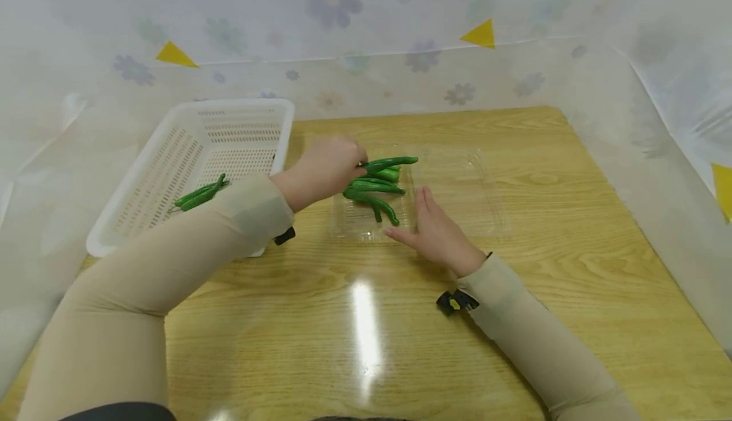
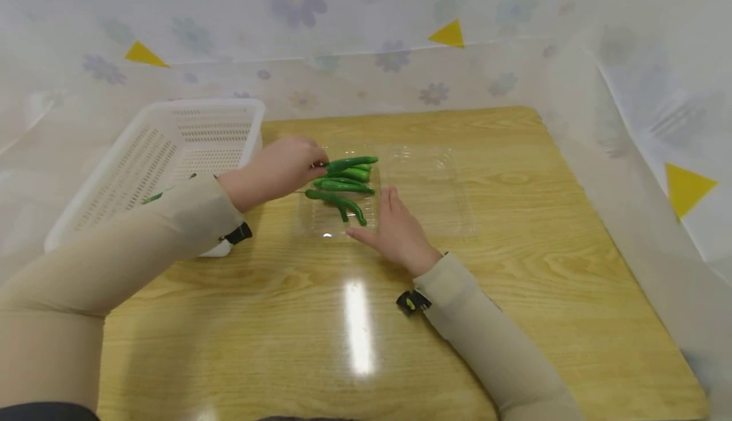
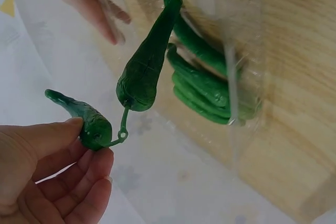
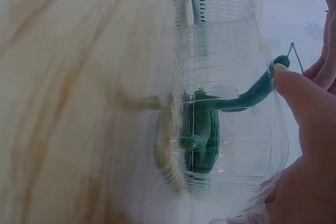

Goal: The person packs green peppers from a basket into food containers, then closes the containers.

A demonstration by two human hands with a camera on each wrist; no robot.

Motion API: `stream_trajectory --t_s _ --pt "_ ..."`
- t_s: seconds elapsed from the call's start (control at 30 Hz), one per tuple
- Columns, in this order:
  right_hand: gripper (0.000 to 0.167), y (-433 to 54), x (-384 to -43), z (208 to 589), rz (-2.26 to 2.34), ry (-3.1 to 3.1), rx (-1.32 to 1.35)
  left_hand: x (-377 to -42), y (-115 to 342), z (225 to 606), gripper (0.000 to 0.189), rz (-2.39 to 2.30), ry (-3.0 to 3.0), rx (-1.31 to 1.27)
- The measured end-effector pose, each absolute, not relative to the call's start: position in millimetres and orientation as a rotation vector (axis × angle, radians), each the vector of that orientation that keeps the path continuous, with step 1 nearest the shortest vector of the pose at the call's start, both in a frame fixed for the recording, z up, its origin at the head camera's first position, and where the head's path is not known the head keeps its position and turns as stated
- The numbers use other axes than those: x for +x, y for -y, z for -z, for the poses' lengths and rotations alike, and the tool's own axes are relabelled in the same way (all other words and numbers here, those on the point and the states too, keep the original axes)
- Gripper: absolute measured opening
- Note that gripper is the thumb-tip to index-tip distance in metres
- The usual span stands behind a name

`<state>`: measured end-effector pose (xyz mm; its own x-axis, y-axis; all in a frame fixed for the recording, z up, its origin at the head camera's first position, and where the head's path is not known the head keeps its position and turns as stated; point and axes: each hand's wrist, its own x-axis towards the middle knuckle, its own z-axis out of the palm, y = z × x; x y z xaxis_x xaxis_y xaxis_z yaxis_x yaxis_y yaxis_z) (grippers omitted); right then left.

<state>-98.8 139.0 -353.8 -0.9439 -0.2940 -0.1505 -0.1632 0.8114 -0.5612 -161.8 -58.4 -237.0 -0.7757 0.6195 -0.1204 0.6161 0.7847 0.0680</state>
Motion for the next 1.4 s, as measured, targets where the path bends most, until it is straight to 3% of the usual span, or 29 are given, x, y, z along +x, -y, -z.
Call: stream_trajectory --t_s 0.87,1.1,1.4 --pt "0.106 -139.0 -98.2 354.3 0.808 -2.784 -0.382 -162.9 60.4 280.4 0.013 0.204 -2.757 1.073" --pt "0.107 -140.2 -98.7 354.5 0.802 -2.783 -0.379 -163.9 48.2 286.8 0.01 0.322 -2.721 0.994" --pt "0.11 -140.6 -100.3 357.5 0.796 -2.781 -0.386 -165.9 35.8 293.9 0.017 0.463 -2.674 1.009"
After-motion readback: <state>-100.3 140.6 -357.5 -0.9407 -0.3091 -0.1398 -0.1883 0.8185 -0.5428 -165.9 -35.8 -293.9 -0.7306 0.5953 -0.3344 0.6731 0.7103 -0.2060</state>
